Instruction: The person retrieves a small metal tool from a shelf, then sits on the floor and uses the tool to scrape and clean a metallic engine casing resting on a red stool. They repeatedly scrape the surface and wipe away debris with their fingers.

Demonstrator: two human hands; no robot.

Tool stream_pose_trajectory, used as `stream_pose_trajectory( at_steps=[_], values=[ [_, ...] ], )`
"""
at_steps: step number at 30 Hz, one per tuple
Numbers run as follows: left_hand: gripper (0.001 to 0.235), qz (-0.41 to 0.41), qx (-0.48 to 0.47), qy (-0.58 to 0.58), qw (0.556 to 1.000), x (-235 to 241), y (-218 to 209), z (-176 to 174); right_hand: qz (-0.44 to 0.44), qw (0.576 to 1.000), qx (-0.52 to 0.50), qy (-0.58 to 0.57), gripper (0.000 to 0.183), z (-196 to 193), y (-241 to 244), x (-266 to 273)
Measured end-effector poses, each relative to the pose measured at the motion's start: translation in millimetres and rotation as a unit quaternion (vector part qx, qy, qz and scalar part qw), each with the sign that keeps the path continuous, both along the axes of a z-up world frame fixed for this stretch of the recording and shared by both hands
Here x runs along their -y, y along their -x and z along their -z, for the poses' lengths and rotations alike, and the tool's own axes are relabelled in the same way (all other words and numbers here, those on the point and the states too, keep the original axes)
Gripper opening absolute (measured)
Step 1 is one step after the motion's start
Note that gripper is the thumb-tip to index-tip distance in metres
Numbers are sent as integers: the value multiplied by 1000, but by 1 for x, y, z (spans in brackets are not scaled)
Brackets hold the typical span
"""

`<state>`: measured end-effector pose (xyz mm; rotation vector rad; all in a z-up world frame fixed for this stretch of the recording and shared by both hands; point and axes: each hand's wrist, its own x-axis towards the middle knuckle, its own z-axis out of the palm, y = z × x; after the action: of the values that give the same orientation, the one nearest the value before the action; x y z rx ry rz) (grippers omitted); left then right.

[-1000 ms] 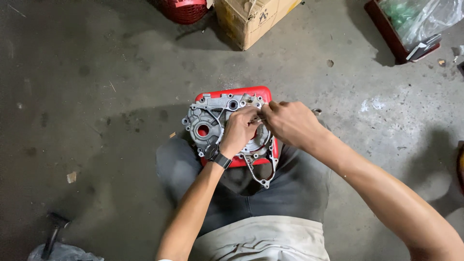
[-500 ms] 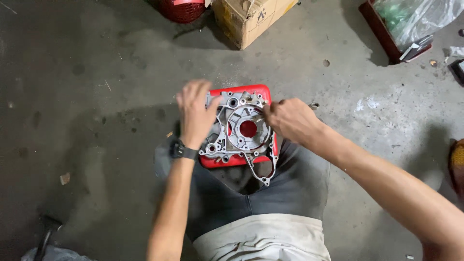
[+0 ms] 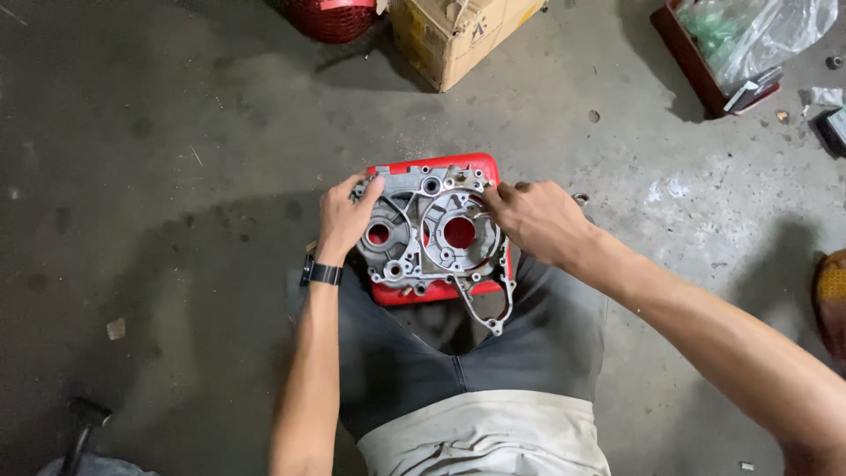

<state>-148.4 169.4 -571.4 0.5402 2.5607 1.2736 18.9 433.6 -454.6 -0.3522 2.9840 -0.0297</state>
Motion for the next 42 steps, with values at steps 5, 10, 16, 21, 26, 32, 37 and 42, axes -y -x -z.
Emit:
stream_pose_trajectory(
  at_steps=[5,10,16,21,26,32,37,42],
  values=[
    [49,-57,12,0,998,30,-56,-15,6,999,-12,32,21,3,15,2],
    [51,-129,100,-60,985,56,-150,-18,-13,996,-48,68,20,12,34,11],
    [73,-122,19,-15,992,56,-183,-17,-52,996,-70,19,34,7,40,17],
    [85,-14,-178,-45,983,33,-134,-44,-75,994,-54,-56,27,12,44,22],
    [69,4,-26,-105,994,26,-118,-17,-43,996,-28,-79,16,16,55,21],
    [65,-47,95,-163,981,25,-119,-9,-34,999,24,25,28,6,54,15],
    [66,-32,113,-173,978,25,-116,-12,-60,997,-13,46,23,8,53,18],
    [64,-29,106,-141,984,26,-115,-17,-13,999,1,36,25,12,47,14]
  ],
)
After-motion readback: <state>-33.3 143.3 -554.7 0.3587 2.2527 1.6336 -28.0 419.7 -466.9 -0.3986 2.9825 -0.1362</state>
